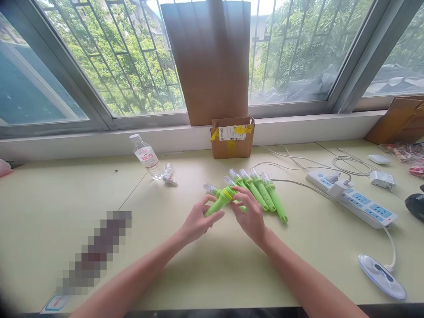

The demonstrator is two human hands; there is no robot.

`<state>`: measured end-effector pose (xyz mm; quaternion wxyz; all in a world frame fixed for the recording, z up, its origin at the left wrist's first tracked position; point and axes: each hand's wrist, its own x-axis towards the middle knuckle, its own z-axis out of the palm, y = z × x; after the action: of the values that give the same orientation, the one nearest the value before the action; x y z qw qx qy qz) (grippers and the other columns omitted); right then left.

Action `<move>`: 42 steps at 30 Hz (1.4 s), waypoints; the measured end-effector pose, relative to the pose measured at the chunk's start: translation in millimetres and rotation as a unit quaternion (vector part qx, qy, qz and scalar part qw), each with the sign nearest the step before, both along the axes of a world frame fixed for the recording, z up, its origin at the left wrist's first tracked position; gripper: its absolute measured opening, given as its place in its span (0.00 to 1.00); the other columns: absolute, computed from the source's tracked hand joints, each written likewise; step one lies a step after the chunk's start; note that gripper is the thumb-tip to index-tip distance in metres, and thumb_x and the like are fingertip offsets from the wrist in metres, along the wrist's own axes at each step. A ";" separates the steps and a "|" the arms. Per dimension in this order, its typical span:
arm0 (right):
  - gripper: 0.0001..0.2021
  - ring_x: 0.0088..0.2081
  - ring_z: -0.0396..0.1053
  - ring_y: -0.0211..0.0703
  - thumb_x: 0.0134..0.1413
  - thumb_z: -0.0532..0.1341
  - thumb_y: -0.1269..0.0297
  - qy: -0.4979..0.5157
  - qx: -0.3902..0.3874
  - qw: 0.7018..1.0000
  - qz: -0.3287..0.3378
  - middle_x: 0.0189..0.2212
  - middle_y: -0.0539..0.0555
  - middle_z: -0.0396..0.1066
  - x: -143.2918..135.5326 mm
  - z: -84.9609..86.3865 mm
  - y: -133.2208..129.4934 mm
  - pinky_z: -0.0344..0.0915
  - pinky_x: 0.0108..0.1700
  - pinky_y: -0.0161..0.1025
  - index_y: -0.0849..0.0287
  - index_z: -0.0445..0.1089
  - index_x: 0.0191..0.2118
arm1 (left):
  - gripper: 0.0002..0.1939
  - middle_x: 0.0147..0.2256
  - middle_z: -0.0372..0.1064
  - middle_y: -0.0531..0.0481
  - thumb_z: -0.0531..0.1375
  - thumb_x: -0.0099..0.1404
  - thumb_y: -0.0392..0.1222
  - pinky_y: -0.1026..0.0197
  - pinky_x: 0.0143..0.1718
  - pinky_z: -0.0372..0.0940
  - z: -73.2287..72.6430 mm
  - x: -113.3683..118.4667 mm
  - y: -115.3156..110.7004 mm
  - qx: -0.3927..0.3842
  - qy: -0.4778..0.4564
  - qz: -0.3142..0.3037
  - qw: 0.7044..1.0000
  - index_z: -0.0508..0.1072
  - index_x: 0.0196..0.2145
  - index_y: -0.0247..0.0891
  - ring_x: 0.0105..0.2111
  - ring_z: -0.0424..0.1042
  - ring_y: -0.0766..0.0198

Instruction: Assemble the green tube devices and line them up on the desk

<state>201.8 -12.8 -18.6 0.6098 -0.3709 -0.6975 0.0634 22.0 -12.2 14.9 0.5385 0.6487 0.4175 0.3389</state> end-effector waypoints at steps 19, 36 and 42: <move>0.07 0.43 0.73 0.45 0.56 0.62 0.72 -0.028 0.004 0.999 -0.020 0.46 0.57 0.70 -4.0 1.0 -3.1 0.78 0.30 0.38 0.54 0.65 0.39 | 0.21 0.21 0.67 0.57 0.64 0.57 0.55 0.69 0.14 0.52 -1.1 -1.5 3.6 -0.002 -0.009 0.021 1.000 0.69 0.40 0.38 0.12 0.55 0.75; 0.16 0.34 0.74 0.36 0.57 0.60 0.72 0.002 -0.045 0.999 0.021 0.51 0.57 0.63 -6.2 -5.5 -4.6 0.76 0.29 0.36 0.51 0.60 0.49 | 0.21 0.24 0.60 0.55 0.54 0.64 0.59 0.70 0.13 0.57 -4.9 1.2 6.4 0.010 -0.062 -0.011 0.998 0.70 0.34 0.35 0.17 0.62 0.72; 0.15 0.34 0.74 0.36 0.57 0.62 0.69 0.032 -0.076 0.996 0.030 0.51 0.56 0.62 -9.7 -9.2 -4.6 0.76 0.30 0.36 0.51 0.60 0.48 | 0.19 0.25 0.60 0.54 0.54 0.65 0.57 0.70 0.15 0.57 -9.7 -1.8 9.1 0.048 -0.030 -0.008 0.998 0.71 0.37 0.36 0.20 0.62 0.72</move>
<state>192.2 -17.4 -27.8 0.5996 -0.3933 -0.6815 0.1463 20.2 -3.1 5.2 0.5219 0.6666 0.3795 0.3732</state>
